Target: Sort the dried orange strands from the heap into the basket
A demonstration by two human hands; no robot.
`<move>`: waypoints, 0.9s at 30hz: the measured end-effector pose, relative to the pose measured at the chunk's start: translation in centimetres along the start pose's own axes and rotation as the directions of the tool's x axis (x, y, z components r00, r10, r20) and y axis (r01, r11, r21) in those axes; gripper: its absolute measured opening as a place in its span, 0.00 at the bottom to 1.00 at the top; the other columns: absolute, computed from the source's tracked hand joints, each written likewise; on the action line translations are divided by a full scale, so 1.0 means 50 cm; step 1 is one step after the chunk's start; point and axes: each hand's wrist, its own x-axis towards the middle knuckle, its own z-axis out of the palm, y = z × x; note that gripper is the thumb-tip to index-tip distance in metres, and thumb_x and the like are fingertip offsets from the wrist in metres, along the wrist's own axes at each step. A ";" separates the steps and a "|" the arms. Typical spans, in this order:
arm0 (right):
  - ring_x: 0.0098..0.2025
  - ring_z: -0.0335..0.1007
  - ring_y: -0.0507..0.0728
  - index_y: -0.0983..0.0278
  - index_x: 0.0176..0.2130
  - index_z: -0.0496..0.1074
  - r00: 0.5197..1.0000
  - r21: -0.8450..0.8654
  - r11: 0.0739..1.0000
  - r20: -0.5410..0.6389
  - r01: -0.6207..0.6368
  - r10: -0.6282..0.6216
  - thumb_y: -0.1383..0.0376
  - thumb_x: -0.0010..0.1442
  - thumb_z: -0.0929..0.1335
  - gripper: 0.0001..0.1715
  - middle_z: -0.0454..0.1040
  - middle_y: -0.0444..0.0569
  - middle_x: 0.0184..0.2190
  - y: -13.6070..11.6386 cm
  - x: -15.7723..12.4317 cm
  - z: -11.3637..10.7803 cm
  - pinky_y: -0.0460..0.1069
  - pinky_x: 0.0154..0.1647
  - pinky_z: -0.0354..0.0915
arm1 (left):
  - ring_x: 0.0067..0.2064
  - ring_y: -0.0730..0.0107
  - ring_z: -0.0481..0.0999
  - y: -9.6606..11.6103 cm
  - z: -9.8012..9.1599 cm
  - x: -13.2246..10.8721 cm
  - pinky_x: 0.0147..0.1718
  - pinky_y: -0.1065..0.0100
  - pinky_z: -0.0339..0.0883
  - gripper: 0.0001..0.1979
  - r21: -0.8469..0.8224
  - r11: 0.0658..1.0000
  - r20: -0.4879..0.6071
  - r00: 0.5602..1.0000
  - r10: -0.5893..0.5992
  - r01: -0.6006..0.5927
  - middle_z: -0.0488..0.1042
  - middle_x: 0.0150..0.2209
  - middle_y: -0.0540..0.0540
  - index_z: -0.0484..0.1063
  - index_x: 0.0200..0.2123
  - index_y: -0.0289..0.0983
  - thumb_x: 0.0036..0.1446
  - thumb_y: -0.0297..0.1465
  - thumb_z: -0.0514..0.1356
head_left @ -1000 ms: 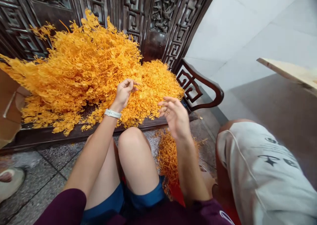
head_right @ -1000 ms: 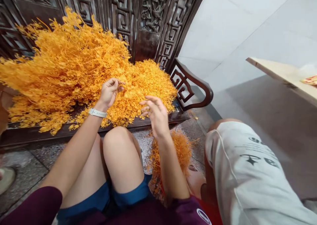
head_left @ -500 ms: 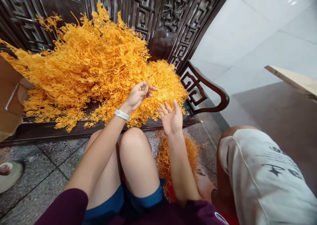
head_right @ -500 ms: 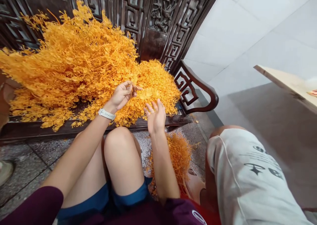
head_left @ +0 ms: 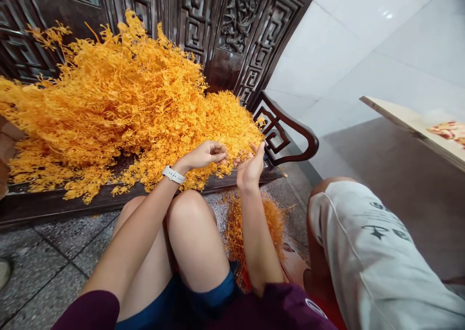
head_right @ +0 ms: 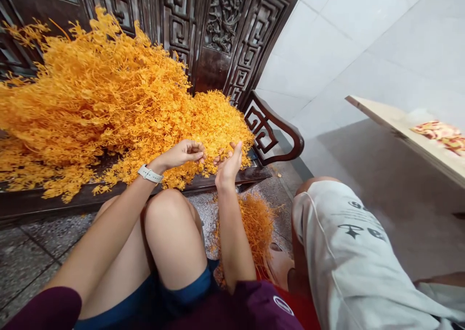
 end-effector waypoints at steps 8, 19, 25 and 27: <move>0.24 0.57 0.53 0.56 0.44 0.64 0.980 -0.110 0.975 -0.023 0.194 -0.197 0.31 0.63 0.61 0.35 0.63 0.43 0.30 0.003 0.007 -0.004 0.48 0.25 0.56 | 0.25 0.75 0.59 0.023 0.010 -0.010 0.27 0.67 0.52 0.22 0.131 0.991 0.141 0.989 -0.034 0.016 0.61 0.24 0.54 0.68 0.27 0.38 0.58 0.47 0.69; 0.19 0.50 0.49 0.58 0.34 0.60 0.946 -0.104 0.950 -0.112 0.294 -0.305 0.34 0.65 0.64 0.32 0.53 0.36 0.23 0.019 0.002 0.001 0.45 0.20 0.51 | 0.25 0.75 0.48 0.004 0.011 -0.001 0.27 0.64 0.43 0.32 0.267 0.963 0.093 0.996 0.000 -0.025 0.48 0.22 0.55 0.53 0.19 0.40 0.59 0.51 0.67; 0.16 0.49 0.46 0.58 0.34 0.57 0.993 0.202 0.975 -0.093 0.093 -0.075 0.44 0.69 0.67 0.26 0.55 0.33 0.21 0.040 -0.008 0.033 0.43 0.16 0.48 | 0.24 0.75 0.52 -0.021 0.024 0.016 0.26 0.66 0.45 0.29 0.226 0.974 -0.271 0.958 0.090 -0.027 0.54 0.20 0.54 0.58 0.18 0.39 0.55 0.51 0.68; 0.15 0.46 0.46 0.58 0.35 0.55 0.991 0.326 0.939 -0.034 -0.111 0.129 0.48 0.73 0.64 0.22 0.55 0.32 0.19 0.066 -0.018 0.059 0.43 0.16 0.46 | 0.24 0.75 0.52 -0.035 0.026 0.019 0.25 0.67 0.44 0.27 0.259 0.966 -0.418 0.899 0.133 -0.023 0.53 0.20 0.54 0.57 0.17 0.39 0.56 0.44 0.68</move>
